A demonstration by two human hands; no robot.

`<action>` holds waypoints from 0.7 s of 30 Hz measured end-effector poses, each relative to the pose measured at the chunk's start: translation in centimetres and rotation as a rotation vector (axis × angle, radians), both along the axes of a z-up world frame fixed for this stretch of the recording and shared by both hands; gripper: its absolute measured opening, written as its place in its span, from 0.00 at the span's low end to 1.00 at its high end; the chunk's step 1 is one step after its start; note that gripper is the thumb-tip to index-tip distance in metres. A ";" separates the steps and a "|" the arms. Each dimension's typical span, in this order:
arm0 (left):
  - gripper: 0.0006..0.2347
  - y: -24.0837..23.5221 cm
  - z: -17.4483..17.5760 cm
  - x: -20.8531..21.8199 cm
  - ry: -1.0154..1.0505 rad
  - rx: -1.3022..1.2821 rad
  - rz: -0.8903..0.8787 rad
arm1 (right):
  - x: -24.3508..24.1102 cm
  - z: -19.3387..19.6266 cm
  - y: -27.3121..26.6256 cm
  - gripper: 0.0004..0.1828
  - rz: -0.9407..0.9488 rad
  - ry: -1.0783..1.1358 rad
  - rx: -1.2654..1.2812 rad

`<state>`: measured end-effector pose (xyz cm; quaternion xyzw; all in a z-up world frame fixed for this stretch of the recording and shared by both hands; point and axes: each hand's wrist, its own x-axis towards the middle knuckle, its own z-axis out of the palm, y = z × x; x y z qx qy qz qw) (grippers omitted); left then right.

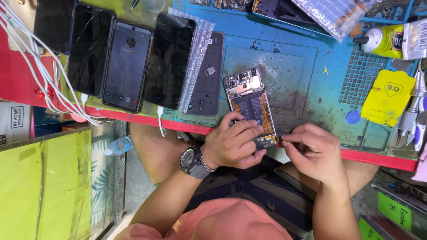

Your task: The person disassembles a smartphone by prying open the back cover and removing the battery. They then retrieve a new battery from a box, unwrap it, and place it on the workbench. Finally, they use a toothbrush to clean the internal components of the phone.

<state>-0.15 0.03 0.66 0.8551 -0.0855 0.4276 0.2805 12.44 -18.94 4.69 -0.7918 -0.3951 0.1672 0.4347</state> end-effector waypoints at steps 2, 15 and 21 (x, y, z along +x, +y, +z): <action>0.14 0.0 0.0 0.1 -0.006 -0.005 -0.004 | 0.0 -0.2 -0.1 0.06 -0.004 -0.003 0.003; 0.14 0.2 0.4 0.2 -0.045 -0.006 -0.024 | -0.1 -0.5 0.1 0.06 -0.017 -0.003 0.048; 0.14 0.2 0.3 0.2 -0.053 -0.001 -0.033 | -0.1 -0.5 0.0 0.07 -0.019 0.002 0.051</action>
